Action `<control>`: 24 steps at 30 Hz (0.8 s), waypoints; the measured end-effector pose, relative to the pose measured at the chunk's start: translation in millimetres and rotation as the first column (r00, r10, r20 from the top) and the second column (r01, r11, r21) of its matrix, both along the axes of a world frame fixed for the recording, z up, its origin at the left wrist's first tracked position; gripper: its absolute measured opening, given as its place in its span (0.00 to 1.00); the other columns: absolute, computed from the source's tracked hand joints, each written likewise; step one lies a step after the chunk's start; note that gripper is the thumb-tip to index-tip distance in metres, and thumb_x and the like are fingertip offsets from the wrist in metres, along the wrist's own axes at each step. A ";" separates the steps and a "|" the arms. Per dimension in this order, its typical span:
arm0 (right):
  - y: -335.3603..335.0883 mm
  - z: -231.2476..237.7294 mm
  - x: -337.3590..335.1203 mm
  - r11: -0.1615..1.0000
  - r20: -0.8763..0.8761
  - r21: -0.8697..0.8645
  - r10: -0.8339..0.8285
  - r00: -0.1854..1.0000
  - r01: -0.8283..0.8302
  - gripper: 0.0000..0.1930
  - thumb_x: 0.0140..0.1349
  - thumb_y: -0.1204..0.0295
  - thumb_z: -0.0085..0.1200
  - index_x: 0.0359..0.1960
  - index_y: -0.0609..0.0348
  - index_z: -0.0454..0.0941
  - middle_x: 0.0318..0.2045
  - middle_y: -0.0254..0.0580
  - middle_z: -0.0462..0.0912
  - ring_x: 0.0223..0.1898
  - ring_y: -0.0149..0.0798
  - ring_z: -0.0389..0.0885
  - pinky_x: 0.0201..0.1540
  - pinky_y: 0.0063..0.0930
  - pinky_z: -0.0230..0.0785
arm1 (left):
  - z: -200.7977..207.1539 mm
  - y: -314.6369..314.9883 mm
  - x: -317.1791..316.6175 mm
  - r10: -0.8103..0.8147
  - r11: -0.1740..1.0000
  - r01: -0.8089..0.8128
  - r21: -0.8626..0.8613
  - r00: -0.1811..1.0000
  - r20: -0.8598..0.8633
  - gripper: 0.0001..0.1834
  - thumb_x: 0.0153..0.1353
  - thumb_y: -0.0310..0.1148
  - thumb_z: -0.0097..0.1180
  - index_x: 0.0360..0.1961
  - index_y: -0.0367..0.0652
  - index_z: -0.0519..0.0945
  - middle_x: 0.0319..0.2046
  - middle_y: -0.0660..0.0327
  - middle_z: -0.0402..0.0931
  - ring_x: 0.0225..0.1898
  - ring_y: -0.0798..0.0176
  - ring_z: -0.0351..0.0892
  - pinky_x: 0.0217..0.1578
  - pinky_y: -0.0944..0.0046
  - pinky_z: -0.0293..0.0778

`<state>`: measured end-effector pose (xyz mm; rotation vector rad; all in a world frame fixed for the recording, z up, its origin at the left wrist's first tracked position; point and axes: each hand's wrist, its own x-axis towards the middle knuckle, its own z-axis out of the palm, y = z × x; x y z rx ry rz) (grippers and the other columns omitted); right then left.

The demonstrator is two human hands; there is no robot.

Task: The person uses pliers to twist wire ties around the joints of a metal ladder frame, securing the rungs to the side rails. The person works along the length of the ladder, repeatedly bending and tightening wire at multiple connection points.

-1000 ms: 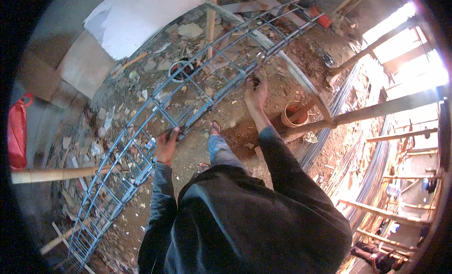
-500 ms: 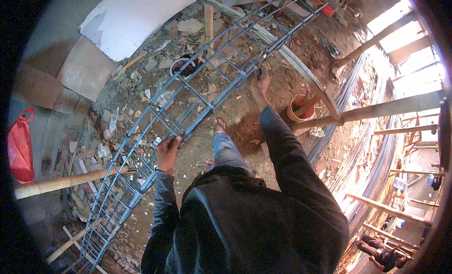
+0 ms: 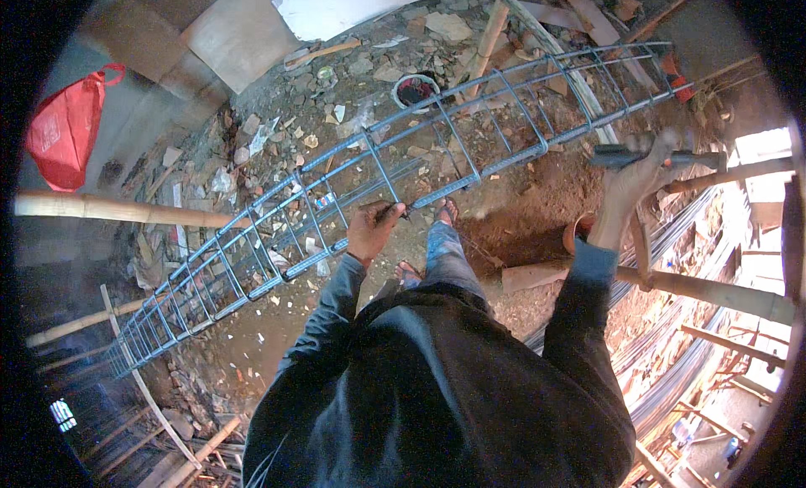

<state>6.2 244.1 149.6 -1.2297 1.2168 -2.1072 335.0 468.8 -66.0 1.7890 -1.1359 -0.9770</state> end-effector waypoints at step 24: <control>140.2 -189.8 41.8 -0.268 0.198 0.937 0.936 -0.291 -0.224 0.45 0.72 0.39 0.47 0.79 0.58 0.50 0.76 0.55 0.57 0.73 0.52 0.60 0.74 0.44 0.53 | 19.3 2.5 -4.1 0.028 0.997 -0.041 0.064 0.980 0.195 0.22 0.63 0.59 0.62 0.41 0.55 0.91 0.26 0.57 0.85 0.32 0.49 0.86 0.34 0.52 0.78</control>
